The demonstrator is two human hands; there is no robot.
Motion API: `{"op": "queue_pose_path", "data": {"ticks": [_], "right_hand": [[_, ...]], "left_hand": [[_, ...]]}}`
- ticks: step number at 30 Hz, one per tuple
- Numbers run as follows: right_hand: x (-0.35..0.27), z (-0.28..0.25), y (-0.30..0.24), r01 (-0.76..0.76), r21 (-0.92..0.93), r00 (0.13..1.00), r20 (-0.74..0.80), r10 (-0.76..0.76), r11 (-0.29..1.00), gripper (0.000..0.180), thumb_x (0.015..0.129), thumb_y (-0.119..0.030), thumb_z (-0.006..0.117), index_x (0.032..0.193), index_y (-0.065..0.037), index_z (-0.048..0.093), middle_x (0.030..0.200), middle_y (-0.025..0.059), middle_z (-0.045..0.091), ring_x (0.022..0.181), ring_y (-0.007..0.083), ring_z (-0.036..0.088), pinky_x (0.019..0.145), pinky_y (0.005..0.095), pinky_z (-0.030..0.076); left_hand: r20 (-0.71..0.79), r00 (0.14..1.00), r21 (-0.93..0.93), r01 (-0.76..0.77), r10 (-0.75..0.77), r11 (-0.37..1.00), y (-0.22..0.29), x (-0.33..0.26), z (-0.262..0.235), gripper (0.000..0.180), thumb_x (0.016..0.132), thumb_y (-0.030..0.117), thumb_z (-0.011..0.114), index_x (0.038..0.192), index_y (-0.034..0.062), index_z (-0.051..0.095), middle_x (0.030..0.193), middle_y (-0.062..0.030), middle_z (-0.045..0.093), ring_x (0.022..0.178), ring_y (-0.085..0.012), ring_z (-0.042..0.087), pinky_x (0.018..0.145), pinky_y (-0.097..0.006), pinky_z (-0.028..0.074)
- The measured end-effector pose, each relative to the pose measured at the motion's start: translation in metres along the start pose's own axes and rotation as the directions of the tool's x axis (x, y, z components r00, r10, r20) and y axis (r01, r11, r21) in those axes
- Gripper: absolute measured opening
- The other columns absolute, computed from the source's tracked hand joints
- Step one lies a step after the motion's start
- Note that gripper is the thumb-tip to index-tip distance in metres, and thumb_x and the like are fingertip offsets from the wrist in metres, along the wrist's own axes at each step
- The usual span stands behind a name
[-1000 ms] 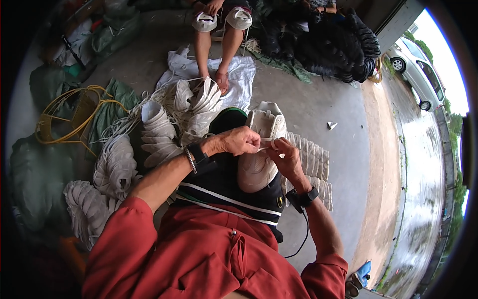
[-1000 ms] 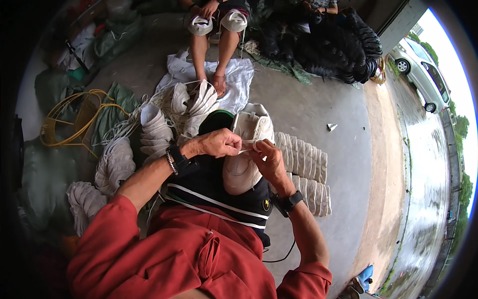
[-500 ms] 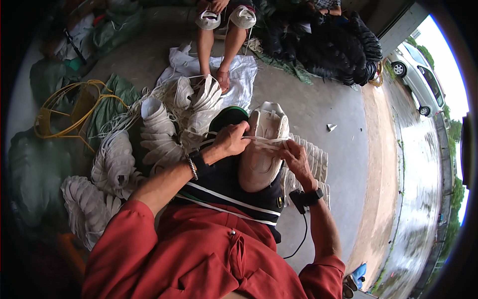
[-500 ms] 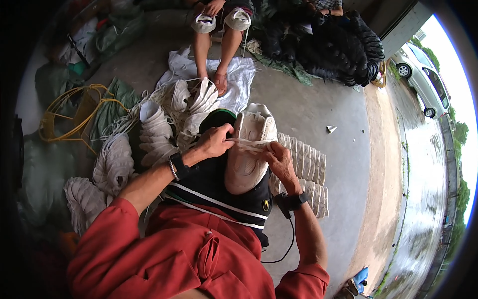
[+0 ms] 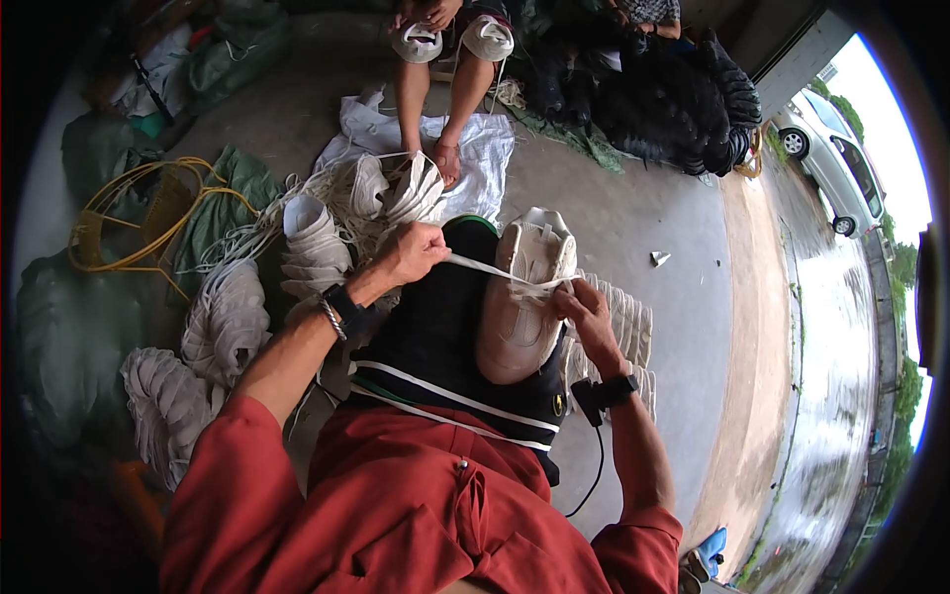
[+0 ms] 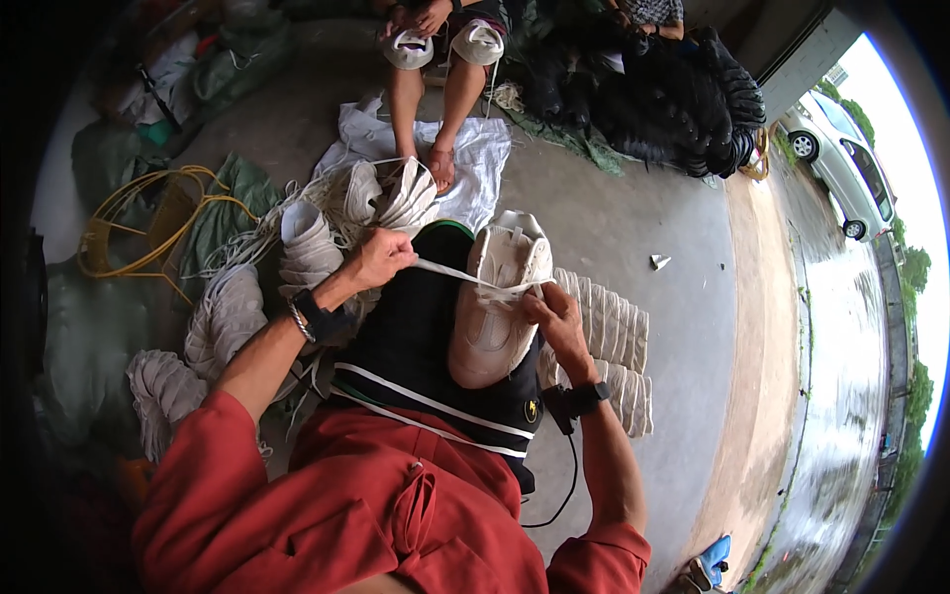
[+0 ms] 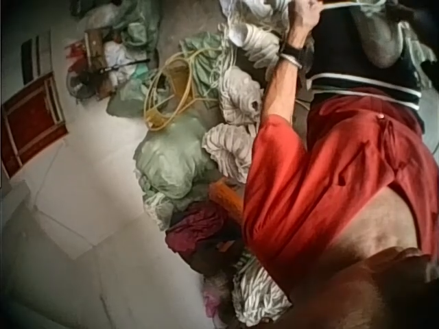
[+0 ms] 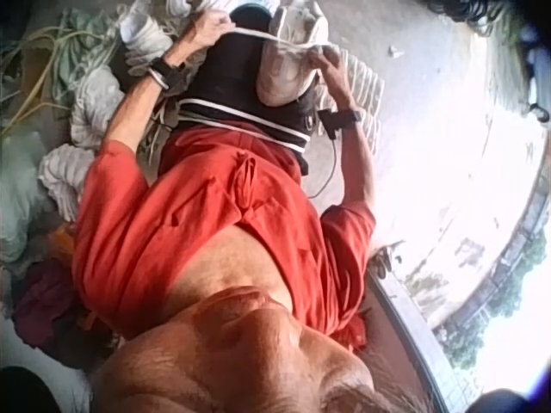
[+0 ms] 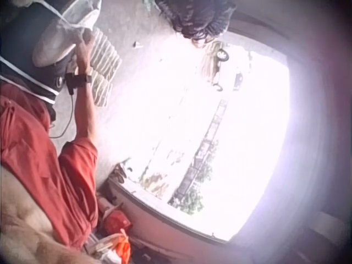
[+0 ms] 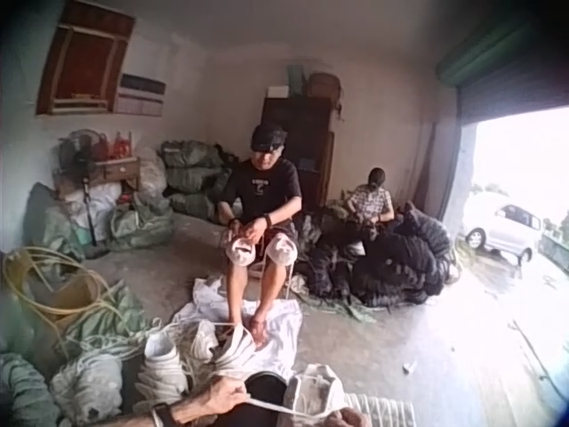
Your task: Lacing and preparing multiple pairs of shoes in a workshop setting.
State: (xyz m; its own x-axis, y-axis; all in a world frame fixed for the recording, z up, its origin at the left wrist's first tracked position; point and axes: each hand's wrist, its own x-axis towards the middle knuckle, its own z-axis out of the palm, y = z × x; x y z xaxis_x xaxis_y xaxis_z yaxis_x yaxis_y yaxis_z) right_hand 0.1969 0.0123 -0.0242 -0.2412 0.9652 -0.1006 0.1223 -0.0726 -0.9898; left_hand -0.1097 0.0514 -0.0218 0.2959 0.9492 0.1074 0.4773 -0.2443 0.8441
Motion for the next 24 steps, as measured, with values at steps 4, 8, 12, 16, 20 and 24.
{"op": "queue_pose_path", "data": {"ticks": [4, 8, 12, 16, 20, 24], "right_hand": [[-0.003, -0.028, 0.001, -0.157, 0.460, 0.983, -0.016, 0.185, 0.874, 0.018, 0.090, -0.019, 0.049, 0.082, -0.004, 0.054, 0.073, 0.0011, 0.053, 0.065, 0.0110, 0.051, 0.062, 0.0250, 0.044], [-0.009, -0.090, -0.012, -0.035, 0.630, 0.993, -0.069, 0.101, 0.776, 0.015, 0.089, -0.021, 0.049, 0.088, -0.007, 0.055, 0.076, 0.0018, 0.054, 0.066, 0.0114, 0.051, 0.061, 0.0257, 0.043], [-0.023, -0.172, -0.029, 0.101, 0.711, 0.983, -0.180, 0.042, 0.696, 0.013, 0.090, -0.020, 0.046, 0.087, -0.009, 0.053, 0.080, 0.0026, 0.055, 0.069, 0.0127, 0.052, 0.061, 0.0267, 0.043], [-0.071, -0.264, -0.053, 0.264, 0.756, 0.962, -0.250, -0.109, 0.599, 0.012, 0.091, -0.017, 0.043, 0.089, -0.007, 0.050, 0.076, 0.0029, 0.052, 0.067, 0.0126, 0.049, 0.060, 0.0259, 0.043], [-0.122, -0.361, -0.058, 0.255, 0.789, 0.957, -0.287, -0.031, 0.559, 0.016, 0.089, -0.016, 0.047, 0.084, -0.002, 0.053, 0.075, 0.0065, 0.054, 0.069, 0.0152, 0.051, 0.061, 0.0276, 0.045], [-0.110, -0.365, -0.026, 0.522, 0.579, 0.776, -0.627, -0.067, 0.626, 0.016, 0.084, -0.009, 0.048, 0.084, 0.004, 0.057, 0.089, 0.0127, 0.063, 0.082, 0.0242, 0.060, 0.083, 0.0356, 0.048]], "left_hand": [[0.273, 0.910, -0.734, 0.407, -0.313, 0.543, 0.007, -0.011, -0.013, 0.019, 0.080, 0.012, 0.060, 0.095, 0.0024, 0.052, 0.062, -0.0031, 0.055, 0.051, -0.0120, 0.054, 0.045, -0.021, 0.041], [0.240, 0.936, -0.952, 0.280, -0.258, 0.128, -0.018, -0.019, -0.035, 0.037, 0.073, -0.007, 0.050, 0.110, -0.0049, 0.048, 0.097, -0.0156, 0.058, 0.092, -0.0278, 0.059, 0.077, -0.029, 0.050], [0.094, 0.911, -0.995, 0.095, -0.401, -0.017, -0.058, -0.035, -0.067, 0.023, 0.081, -0.009, 0.045, 0.103, -0.0069, 0.053, 0.103, -0.0168, 0.058, 0.099, -0.0272, 0.057, 0.084, -0.028, 0.051], [-0.150, 0.772, -0.987, -0.150, -0.618, 0.052, -0.112, -0.063, -0.114, 0.013, 0.083, -0.005, 0.049, 0.096, -0.0043, 0.055, 0.098, -0.0151, 0.059, 0.094, -0.0248, 0.059, 0.081, -0.029, 0.052], [-0.359, 0.617, -0.932, -0.283, -0.700, 0.227, -0.220, -0.106, -0.186, 0.007, 0.080, -0.007, 0.053, 0.083, -0.0013, 0.054, 0.089, -0.0141, 0.059, 0.084, -0.0252, 0.059, 0.081, -0.033, 0.051], [-0.615, 0.477, -0.787, -0.418, -0.628, 0.453, -0.292, -0.244, -0.326, 0.009, 0.081, -0.007, 0.049, 0.085, -0.0003, 0.052, 0.090, -0.0141, 0.059, 0.079, -0.0271, 0.058, 0.080, -0.034, 0.050]]}}
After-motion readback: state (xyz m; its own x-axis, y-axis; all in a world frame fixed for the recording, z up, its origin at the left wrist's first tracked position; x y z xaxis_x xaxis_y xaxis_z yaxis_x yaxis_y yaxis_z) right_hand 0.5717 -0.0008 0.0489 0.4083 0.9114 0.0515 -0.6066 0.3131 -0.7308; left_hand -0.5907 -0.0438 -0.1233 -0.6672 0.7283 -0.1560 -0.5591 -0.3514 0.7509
